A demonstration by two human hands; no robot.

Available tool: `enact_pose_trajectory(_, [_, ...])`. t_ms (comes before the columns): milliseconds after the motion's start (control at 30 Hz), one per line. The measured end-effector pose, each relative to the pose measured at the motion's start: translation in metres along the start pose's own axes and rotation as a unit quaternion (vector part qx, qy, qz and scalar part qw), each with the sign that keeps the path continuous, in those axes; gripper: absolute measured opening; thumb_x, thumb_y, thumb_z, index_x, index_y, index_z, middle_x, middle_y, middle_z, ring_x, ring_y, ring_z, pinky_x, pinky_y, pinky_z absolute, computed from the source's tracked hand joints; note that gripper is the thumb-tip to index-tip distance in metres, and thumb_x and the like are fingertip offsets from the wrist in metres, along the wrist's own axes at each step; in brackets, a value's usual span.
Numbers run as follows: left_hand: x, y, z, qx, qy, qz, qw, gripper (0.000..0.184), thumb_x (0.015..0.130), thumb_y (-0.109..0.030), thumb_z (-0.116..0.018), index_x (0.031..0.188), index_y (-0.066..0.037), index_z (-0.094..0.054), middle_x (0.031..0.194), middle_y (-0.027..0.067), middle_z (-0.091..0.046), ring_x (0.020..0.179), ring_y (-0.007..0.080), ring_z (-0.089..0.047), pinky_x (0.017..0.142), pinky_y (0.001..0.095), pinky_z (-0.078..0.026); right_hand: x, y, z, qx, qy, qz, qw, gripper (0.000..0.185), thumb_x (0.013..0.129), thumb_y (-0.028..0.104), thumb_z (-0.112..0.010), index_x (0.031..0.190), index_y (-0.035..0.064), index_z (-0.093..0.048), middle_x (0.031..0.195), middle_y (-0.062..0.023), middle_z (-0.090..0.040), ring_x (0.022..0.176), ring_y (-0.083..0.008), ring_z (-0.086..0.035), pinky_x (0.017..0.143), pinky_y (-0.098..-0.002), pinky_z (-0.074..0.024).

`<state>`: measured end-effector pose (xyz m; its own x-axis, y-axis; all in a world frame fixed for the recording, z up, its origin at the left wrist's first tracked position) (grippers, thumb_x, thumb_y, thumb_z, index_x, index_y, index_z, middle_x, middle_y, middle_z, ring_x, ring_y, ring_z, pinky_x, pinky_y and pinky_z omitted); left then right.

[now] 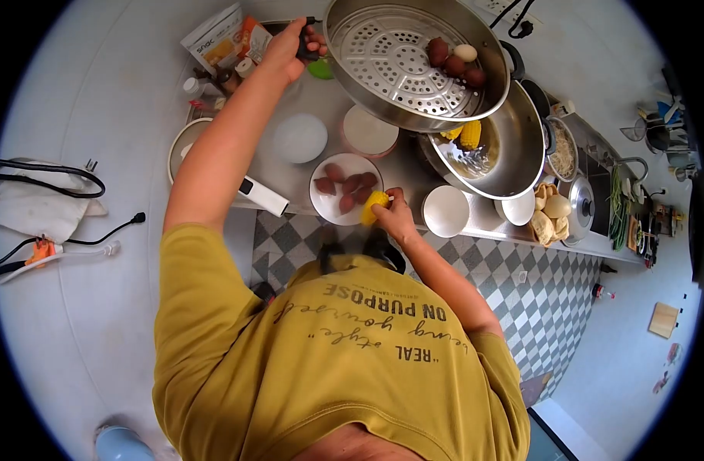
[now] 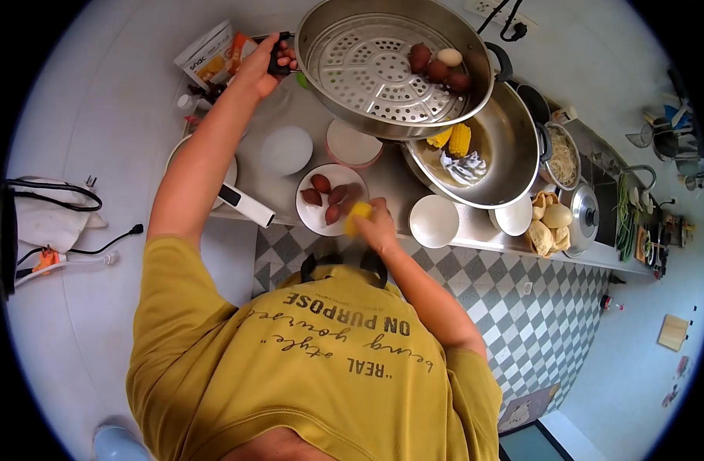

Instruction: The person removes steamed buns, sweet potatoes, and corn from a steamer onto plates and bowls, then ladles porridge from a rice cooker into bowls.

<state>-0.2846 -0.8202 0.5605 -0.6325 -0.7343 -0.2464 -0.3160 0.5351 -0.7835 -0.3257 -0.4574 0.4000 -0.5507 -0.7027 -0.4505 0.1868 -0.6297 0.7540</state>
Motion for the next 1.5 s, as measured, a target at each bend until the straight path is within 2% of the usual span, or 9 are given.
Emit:
enact_pose_trajectory(100, [-0.001, -0.001, -0.002, 0.004, -0.002, -0.004, 1.000, 0.027, 0.092, -0.024, -0.049, 0.077, -0.001, -0.047, 0.067, 0.0145, -0.055, 0.050, 0.0168, -0.051, 0.057, 0.0351, -0.053, 0.003, -0.009, -0.007, -0.069, -0.035, 0.018, 0.997, 0.043, 0.075, 0.022, -0.061, 0.108, 0.0016, -0.041, 0.077, -0.0184, -0.061, 0.075, -0.0240, -0.063, 0.062, -0.0344, -0.0488])
enact_pose_trajectory(300, [-0.001, 0.002, -0.003, -0.019, -0.004, 0.004, 1.000, 0.027, 0.091, -0.024, -0.049, 0.077, -0.002, -0.047, 0.063, 0.0113, -0.050, 0.052, 0.0184, -0.050, 0.055, 0.0360, -0.051, -0.034, 0.034, 0.027, -0.186, 0.026, 0.144, 0.972, 0.026, 0.080, 0.019, -0.061, 0.095, 0.0014, -0.049, 0.074, -0.0129, -0.060, 0.072, -0.0190, -0.062, 0.066, -0.0304, -0.0477])
enact_pose_trajectory(533, [0.000, 0.003, -0.001, -0.020, 0.000, 0.008, 1.000, 0.025, 0.090, -0.025, -0.053, 0.077, -0.004, -0.047, 0.060, 0.0073, -0.045, 0.051, 0.0167, -0.044, 0.054, 0.0334, -0.045, -0.166, 0.201, 0.135, 0.329, 0.354, 0.104, 0.869, 0.013, 0.078, 0.005, -0.068, 0.082, 0.0019, -0.056, 0.077, -0.0050, -0.058, 0.068, -0.0098, -0.054, 0.057, -0.0204, -0.0425])
enact_pose_trajectory(600, [0.002, 0.003, 0.002, -0.021, -0.009, 0.016, 1.000, 0.024, 0.089, -0.025, -0.054, 0.077, -0.005, -0.047, 0.060, 0.0062, -0.044, 0.051, 0.0161, -0.044, 0.055, 0.0336, -0.045, -0.193, 0.238, 0.161, 0.248, 0.394, 0.345, 0.815, 0.015, 0.078, 0.007, -0.069, 0.085, 0.0042, -0.056, 0.075, 0.0005, -0.052, 0.066, -0.0057, -0.051, 0.058, -0.0206, -0.0422])
enact_pose_trajectory(700, [0.000, 0.003, -0.001, -0.016, -0.012, 0.011, 1.000, 0.024, 0.089, -0.025, -0.055, 0.077, -0.006, -0.047, 0.061, 0.0053, -0.044, 0.052, 0.0153, -0.043, 0.054, 0.0331, -0.043, -0.198, 0.249, 0.188, 0.217, 0.462, 0.469, 0.721, 0.016, 0.075, 0.006, -0.073, 0.082, 0.0006, -0.060, 0.076, -0.0093, -0.058, 0.063, -0.0179, -0.056, 0.050, -0.0242, -0.0424])
enact_pose_trajectory(833, [-0.002, 0.001, 0.000, -0.005, -0.006, 0.014, 1.000, 0.025, 0.090, -0.026, -0.054, 0.076, -0.006, -0.048, 0.062, 0.0047, -0.046, 0.052, 0.0135, -0.043, 0.053, 0.0309, -0.041, -0.078, 0.166, 0.245, -0.046, 0.060, 0.256, 0.964, 0.045, 0.072, 0.010, -0.070, 0.113, 0.0023, -0.051, 0.100, -0.0091, -0.057, 0.089, -0.0186, -0.058, 0.075, -0.0291, -0.0482])
enact_pose_trajectory(933, [-0.008, 0.002, -0.002, 0.007, -0.024, 0.024, 0.999, 0.025, 0.090, -0.028, -0.054, 0.076, -0.007, -0.049, 0.063, 0.0050, -0.048, 0.051, 0.0129, -0.043, 0.053, 0.0299, -0.041, 0.017, 0.076, 0.274, -0.416, -0.111, 0.173, 0.886, 0.080, 0.062, 0.017, -0.075, 0.131, 0.0068, -0.035, 0.118, -0.0172, -0.049, 0.112, -0.0313, -0.047, 0.093, -0.0417, -0.0371])
enact_pose_trajectory(1167, [-0.012, 0.004, 0.001, -0.006, -0.012, 0.028, 1.000, 0.028, 0.090, -0.030, -0.053, 0.075, -0.008, -0.050, 0.063, 0.0052, -0.052, 0.050, 0.0126, -0.043, 0.052, 0.0277, -0.040, 0.106, 0.051, 0.248, -0.489, -0.055, 0.241, 0.837, 0.100, 0.058, 0.030, -0.075, 0.139, 0.0068, -0.023, 0.129, -0.0173, -0.040, 0.124, -0.0319, -0.035, 0.105, -0.0410, -0.0234])
enact_pose_trajectory(1500, [-0.017, 0.005, -0.002, 0.004, -0.021, 0.026, 0.999, 0.028, 0.090, -0.032, -0.053, 0.075, -0.008, -0.050, 0.063, 0.0043, -0.051, 0.049, 0.0115, -0.042, 0.052, 0.0268, -0.038, 0.128, 0.043, 0.248, -0.422, -0.026, 0.233, 0.876, 0.089, 0.059, 0.027, -0.072, 0.135, 0.0076, -0.031, 0.122, -0.0182, -0.048, 0.115, -0.0324, -0.045, 0.099, -0.0377, -0.0341])
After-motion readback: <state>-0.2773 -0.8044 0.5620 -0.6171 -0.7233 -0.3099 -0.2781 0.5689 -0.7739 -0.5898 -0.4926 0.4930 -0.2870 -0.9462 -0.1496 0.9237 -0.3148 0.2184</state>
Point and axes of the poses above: each hand's wrist, its own x-axis towards the middle knuckle, its own z-axis out of the back of the hand, y = z × x, the point moved 4 cm from there along x, towards the middle knuckle
